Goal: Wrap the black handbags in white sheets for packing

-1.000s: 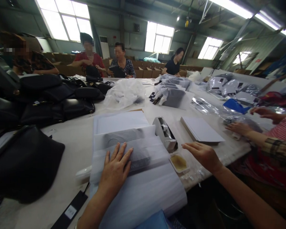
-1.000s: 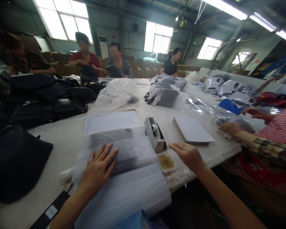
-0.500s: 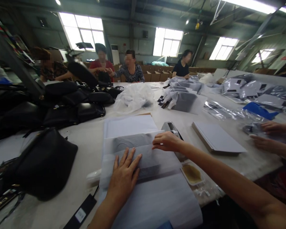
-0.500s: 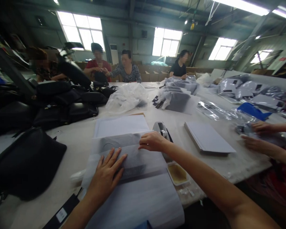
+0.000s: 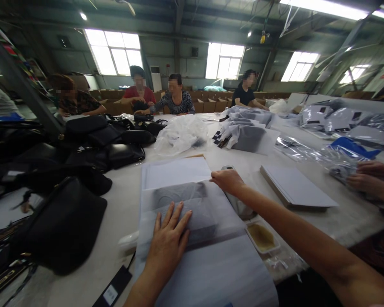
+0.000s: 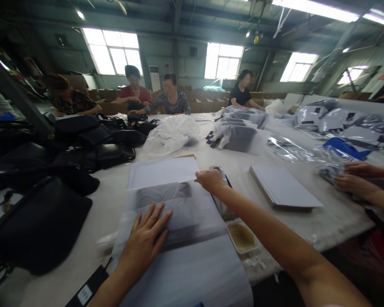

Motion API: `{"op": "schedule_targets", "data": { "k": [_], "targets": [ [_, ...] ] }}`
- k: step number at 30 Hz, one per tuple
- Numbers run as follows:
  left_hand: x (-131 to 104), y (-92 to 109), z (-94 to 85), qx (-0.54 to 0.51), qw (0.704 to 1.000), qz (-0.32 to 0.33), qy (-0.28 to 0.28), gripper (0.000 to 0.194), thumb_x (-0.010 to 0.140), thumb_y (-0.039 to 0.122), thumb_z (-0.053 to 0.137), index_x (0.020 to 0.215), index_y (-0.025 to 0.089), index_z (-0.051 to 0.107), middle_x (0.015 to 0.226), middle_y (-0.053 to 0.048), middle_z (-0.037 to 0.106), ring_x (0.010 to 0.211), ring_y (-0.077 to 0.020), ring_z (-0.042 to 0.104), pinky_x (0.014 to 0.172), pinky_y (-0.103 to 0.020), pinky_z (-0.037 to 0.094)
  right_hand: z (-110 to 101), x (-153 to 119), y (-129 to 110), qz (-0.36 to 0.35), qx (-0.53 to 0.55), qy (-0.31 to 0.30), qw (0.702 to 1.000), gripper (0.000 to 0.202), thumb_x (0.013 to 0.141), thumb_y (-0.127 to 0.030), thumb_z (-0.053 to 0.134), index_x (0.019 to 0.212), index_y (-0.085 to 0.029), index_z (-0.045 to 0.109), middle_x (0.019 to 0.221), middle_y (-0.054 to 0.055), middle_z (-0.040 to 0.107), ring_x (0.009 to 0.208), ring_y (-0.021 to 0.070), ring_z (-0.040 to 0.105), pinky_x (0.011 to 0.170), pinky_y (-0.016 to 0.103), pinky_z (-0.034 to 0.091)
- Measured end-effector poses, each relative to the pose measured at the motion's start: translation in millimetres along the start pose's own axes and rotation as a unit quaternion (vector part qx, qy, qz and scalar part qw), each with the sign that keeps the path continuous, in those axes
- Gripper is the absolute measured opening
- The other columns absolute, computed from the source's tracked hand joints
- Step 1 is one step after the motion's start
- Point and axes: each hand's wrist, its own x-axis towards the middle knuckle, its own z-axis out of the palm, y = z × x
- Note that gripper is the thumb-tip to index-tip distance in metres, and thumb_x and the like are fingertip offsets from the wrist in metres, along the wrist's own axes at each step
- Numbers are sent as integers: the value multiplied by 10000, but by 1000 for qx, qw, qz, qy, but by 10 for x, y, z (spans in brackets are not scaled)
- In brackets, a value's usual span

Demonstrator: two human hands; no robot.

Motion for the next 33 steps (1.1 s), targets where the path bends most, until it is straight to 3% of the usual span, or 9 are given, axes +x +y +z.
{"op": "schedule_targets", "data": {
  "k": [5, 7, 9, 13, 16, 19, 24, 28, 33],
  "targets": [
    [15, 46, -37, -1, 1000, -11, 1, 502, 949, 223, 491, 1441, 317, 454, 1570, -48, 336, 1449, -327, 297, 1090, -625, 358, 45, -584, 401, 126, 40, 102, 986, 300, 946, -380, 552, 1174, -215, 655, 1231, 101, 665, 1127, 258, 612, 917, 358, 480],
    [15, 53, -33, -3, 1000, -14, 6, 495, 950, 222, 487, 1435, 315, 462, 1567, -43, 341, 1451, -324, 293, 1093, -628, 351, 106, -887, 547, 188, 109, 132, 967, 319, 893, -421, 600, 1113, -211, 697, 1331, 100, 603, 1254, 273, 527, 1062, 391, 404],
    [12, 51, -22, -8, 1000, -14, 10, 492, 952, 227, 482, 1436, 313, 460, 1567, -39, 341, 1451, -323, 292, 1095, -629, 347, 188, -1142, 631, 257, 197, 111, 939, 318, 863, -470, 599, 998, -223, 746, 1385, 97, 561, 1300, 292, 488, 1117, 426, 349],
    [14, 38, -16, -13, 1000, -15, 5, 484, 957, 246, 477, 1435, 317, 459, 1567, -32, 343, 1452, -319, 291, 1097, -624, 347, 330, -1365, 577, 328, 426, 55, 841, 406, 822, -597, 592, 850, -243, 789, 1439, 84, 517, 1345, 307, 442, 1131, 439, 310],
    [22, 37, -36, -12, 1000, -17, -5, 481, 960, 253, 475, 1437, 312, 456, 1570, -31, 337, 1455, -318, 284, 1099, -628, 340, 315, -1349, 442, 347, 564, 86, 744, 430, 679, -614, 742, 845, -222, 798, 1469, 100, 482, 1350, 330, 431, 1144, 422, 282],
    [24, 43, -51, -13, 1000, -19, -8, 478, 961, 254, 472, 1436, 306, 457, 1574, -37, 328, 1458, -317, 278, 1099, -633, 336, 181, -1362, 318, 352, 611, 152, 693, 413, 592, -578, 830, 792, -218, 796, 1471, 94, 480, 1346, 342, 429, 1158, 429, 266],
    [14, 49, -38, -23, 999, -24, -4, 481, 954, 254, 486, 1432, 311, 462, 1568, -38, 342, 1458, -319, 276, 1103, -639, 322, -17, -1648, 123, 351, 596, 219, 688, 352, 664, -518, 826, 871, -234, 790, 1422, 62, 538, 1320, 308, 463, 1132, 416, 335],
    [12, 51, -32, -28, 999, -24, -2, 480, 957, 259, 484, 1433, 313, 459, 1570, -33, 339, 1462, -318, 268, 1103, -636, 322, 76, -1901, 19, 392, 621, 147, 663, 446, 691, -552, 801, 966, -201, 774, 1138, 92, 712, 1122, 287, 618, 979, 386, 489],
    [10, 53, -41, -34, 999, -24, -2, 482, 954, 265, 491, 1432, 324, 459, 1569, -30, 343, 1462, -314, 268, 1112, -628, 315, 327, -1947, 100, 423, 650, 100, 624, 479, 598, -531, 861, 887, -161, 767, 846, 78, 745, 765, 206, 686, 675, 286, 560]
  ]
}}
